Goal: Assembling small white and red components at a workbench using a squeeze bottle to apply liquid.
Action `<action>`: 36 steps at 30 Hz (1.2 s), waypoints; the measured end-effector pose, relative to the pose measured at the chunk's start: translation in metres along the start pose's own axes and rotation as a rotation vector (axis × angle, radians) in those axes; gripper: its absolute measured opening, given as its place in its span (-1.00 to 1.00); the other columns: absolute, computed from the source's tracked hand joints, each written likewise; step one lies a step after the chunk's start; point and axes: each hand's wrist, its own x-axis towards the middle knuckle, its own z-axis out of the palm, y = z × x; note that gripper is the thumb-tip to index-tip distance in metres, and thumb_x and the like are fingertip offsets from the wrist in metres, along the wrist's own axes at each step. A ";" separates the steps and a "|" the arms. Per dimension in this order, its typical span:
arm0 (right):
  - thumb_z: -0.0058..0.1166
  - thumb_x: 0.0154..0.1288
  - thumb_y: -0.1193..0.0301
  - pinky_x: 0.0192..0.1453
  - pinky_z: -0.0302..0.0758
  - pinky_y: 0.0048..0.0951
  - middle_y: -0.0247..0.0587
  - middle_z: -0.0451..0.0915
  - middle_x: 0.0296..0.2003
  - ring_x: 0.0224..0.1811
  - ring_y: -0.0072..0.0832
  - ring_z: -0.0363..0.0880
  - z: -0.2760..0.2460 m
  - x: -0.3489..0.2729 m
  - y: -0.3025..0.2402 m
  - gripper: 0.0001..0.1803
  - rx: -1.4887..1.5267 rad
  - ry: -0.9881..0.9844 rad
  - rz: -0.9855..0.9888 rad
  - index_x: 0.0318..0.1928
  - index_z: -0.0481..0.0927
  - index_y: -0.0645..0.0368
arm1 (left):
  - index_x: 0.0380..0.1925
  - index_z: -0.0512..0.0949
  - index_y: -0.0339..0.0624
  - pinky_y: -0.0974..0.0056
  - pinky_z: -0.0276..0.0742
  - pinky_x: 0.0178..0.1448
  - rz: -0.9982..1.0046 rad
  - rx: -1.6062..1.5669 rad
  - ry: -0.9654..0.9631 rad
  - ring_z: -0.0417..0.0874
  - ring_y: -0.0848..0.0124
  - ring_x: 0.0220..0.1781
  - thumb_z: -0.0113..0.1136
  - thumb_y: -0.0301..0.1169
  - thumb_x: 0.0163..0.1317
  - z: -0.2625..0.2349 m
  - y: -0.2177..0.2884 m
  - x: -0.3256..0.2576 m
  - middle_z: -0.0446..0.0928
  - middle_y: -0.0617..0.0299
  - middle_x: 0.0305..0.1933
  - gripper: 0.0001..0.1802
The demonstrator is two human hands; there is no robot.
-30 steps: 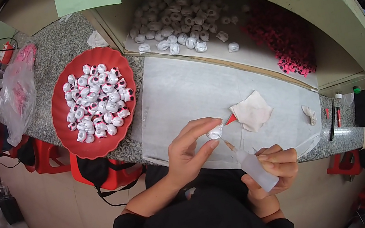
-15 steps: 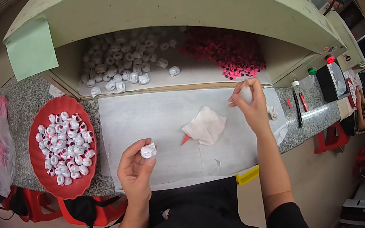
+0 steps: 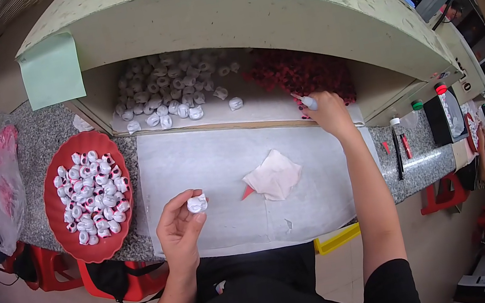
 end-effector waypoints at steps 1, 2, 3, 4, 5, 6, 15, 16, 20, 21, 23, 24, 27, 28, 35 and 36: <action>0.13 -0.15 0.43 -0.38 0.35 -0.25 0.06 0.46 -0.59 -0.48 -0.07 0.44 0.000 0.001 0.001 -0.82 0.001 -0.004 -0.004 -0.50 0.51 0.27 | -0.12 0.31 -0.34 0.31 0.33 0.00 0.006 -0.001 -0.008 0.45 0.36 -0.12 0.00 -0.66 -0.05 0.000 0.000 0.000 0.38 0.04 -0.12 -0.60; 0.12 -0.15 0.43 -0.39 0.35 -0.26 0.06 0.46 -0.58 -0.48 -0.07 0.44 0.001 0.001 0.004 -0.81 -0.005 -0.006 -0.031 -0.48 0.50 0.27 | -0.12 0.31 -0.34 0.31 0.33 0.00 0.006 0.001 -0.001 0.45 0.36 -0.12 0.00 -0.66 -0.05 0.000 0.000 0.000 0.38 0.04 -0.12 -0.60; 0.12 -0.15 0.43 -0.39 0.35 -0.28 0.07 0.45 -0.57 -0.48 -0.06 0.43 0.002 0.002 0.006 -0.80 -0.009 -0.010 -0.059 -0.47 0.49 0.27 | -0.12 0.30 -0.34 0.30 0.34 0.00 0.003 -0.014 -0.005 0.45 0.36 -0.12 -0.01 -0.66 -0.05 0.000 0.000 -0.001 0.38 0.04 -0.12 -0.60; 0.12 -0.15 0.43 -0.39 0.35 -0.28 0.07 0.45 -0.57 -0.48 -0.06 0.43 0.002 0.000 0.002 -0.80 0.003 -0.023 -0.074 -0.47 0.49 0.27 | -0.12 0.30 -0.35 0.29 0.35 0.00 0.001 -0.022 0.003 0.45 0.36 -0.13 -0.01 -0.67 -0.05 0.000 0.001 -0.002 0.38 0.04 -0.12 -0.61; 0.10 -0.12 0.45 -0.44 0.35 -0.35 0.00 0.46 -0.60 -0.54 -0.16 0.44 -0.002 -0.008 -0.008 -0.82 0.060 0.067 -0.083 -0.46 0.48 0.27 | -0.12 0.30 -0.35 0.29 0.35 0.00 0.003 -0.009 0.029 0.45 0.36 -0.13 -0.01 -0.67 -0.05 -0.001 0.001 -0.001 0.38 0.04 -0.12 -0.61; 0.08 -0.09 0.47 -0.49 0.34 -0.42 -0.07 0.48 -0.62 -0.59 -0.26 0.45 -0.007 -0.017 -0.018 -0.84 0.121 0.156 -0.090 -0.45 0.47 0.27 | -0.12 0.31 -0.36 0.32 0.33 0.01 -0.002 -0.062 -0.018 0.44 0.37 -0.10 -0.02 -0.69 -0.04 0.000 0.000 0.001 0.38 0.05 -0.11 -0.61; 0.00 -0.10 0.70 -0.59 0.30 -0.66 -0.09 0.45 -0.54 -0.63 -0.58 0.36 0.005 -0.130 -0.150 -0.91 1.391 -0.135 0.094 -0.50 0.40 0.36 | -0.17 0.33 -0.36 0.30 0.32 0.00 0.081 -0.020 -0.115 0.41 0.32 -0.07 -0.01 -0.71 -0.04 -0.006 -0.001 -0.003 0.34 0.00 -0.09 -0.65; 0.02 -0.11 0.70 -0.59 0.31 -0.65 -0.08 0.45 -0.54 -0.63 -0.56 0.37 0.009 -0.133 -0.155 -0.90 1.418 -0.203 0.058 -0.50 0.40 0.36 | -0.17 0.34 -0.36 0.30 0.32 0.00 0.126 0.071 -0.134 0.41 0.31 -0.07 -0.01 -0.72 -0.04 -0.006 0.000 -0.003 0.34 -0.01 -0.08 -0.65; 0.03 -0.10 0.70 -0.58 0.34 -0.63 -0.07 0.45 -0.53 -0.63 -0.54 0.38 0.017 -0.135 -0.164 -0.89 1.471 -0.322 0.016 -0.50 0.39 0.36 | -0.20 0.39 -0.36 0.29 0.31 0.00 0.239 0.275 -0.171 0.39 0.29 -0.04 -0.02 -0.76 -0.07 -0.009 0.004 -0.005 0.35 -0.03 -0.09 -0.65; 0.03 -0.10 0.70 -0.58 0.34 -0.63 -0.07 0.45 -0.53 -0.63 -0.54 0.38 0.018 -0.134 -0.165 -0.89 1.467 -0.321 0.017 -0.50 0.39 0.36 | -0.20 0.39 -0.36 0.29 0.31 0.00 0.239 0.272 -0.172 0.39 0.29 -0.04 -0.02 -0.76 -0.07 -0.009 0.005 -0.005 0.35 -0.03 -0.09 -0.65; 0.02 -0.10 0.71 -0.58 0.35 -0.63 -0.08 0.45 -0.53 -0.62 -0.54 0.39 0.019 -0.134 -0.167 -0.89 1.465 -0.306 0.043 -0.50 0.40 0.35 | -0.21 0.41 -0.36 0.29 0.30 0.01 0.268 0.334 -0.190 0.39 0.27 -0.04 0.00 -0.76 -0.09 -0.010 0.006 -0.006 0.36 -0.03 -0.10 -0.65; 0.02 -0.10 0.71 -0.58 0.35 -0.63 -0.08 0.45 -0.53 -0.62 -0.54 0.39 0.020 -0.135 -0.167 -0.89 1.462 -0.308 0.044 -0.50 0.40 0.35 | -0.21 0.41 -0.36 0.29 0.30 0.01 0.267 0.332 -0.188 0.39 0.27 -0.04 0.00 -0.76 -0.09 -0.010 0.006 -0.007 0.36 -0.03 -0.10 -0.65; 0.05 -0.06 0.68 -0.53 0.33 -0.69 -0.24 0.49 -0.51 -0.56 -0.66 0.39 0.021 -0.135 -0.167 -0.92 1.487 -0.287 0.094 -0.47 0.46 0.32 | -0.22 0.42 -0.35 0.30 0.30 0.02 0.251 0.340 -0.206 0.39 0.27 -0.03 0.03 -0.75 -0.10 -0.009 0.008 -0.007 0.36 -0.03 -0.11 -0.65; 0.05 -0.06 0.67 -0.53 0.33 -0.70 -0.24 0.49 -0.51 -0.56 -0.66 0.39 0.021 -0.135 -0.167 -0.91 1.484 -0.277 0.103 -0.47 0.46 0.32 | -0.22 0.42 -0.35 0.30 0.29 0.02 0.241 0.324 -0.208 0.39 0.27 -0.03 0.04 -0.75 -0.11 -0.009 0.007 -0.007 0.36 -0.03 -0.10 -0.65; 0.08 -0.08 0.66 -0.47 0.33 -0.70 -0.26 0.48 -0.50 -0.51 -0.67 0.40 0.022 -0.138 -0.164 -0.88 1.412 -0.281 0.093 -0.46 0.45 0.30 | -0.19 0.39 -0.35 0.31 0.32 -0.02 0.195 0.078 -0.294 0.40 0.27 -0.04 0.06 -0.67 -0.06 -0.009 0.008 -0.005 0.35 -0.06 -0.09 -0.66; 0.08 -0.08 0.66 -0.47 0.33 -0.70 -0.26 0.48 -0.50 -0.51 -0.67 0.40 0.025 -0.139 -0.163 -0.88 1.412 -0.282 0.094 -0.46 0.45 0.30 | -0.19 0.39 -0.35 0.31 0.32 -0.02 0.193 0.078 -0.294 0.40 0.27 -0.04 0.06 -0.67 -0.06 -0.009 0.007 -0.006 0.35 -0.06 -0.09 -0.66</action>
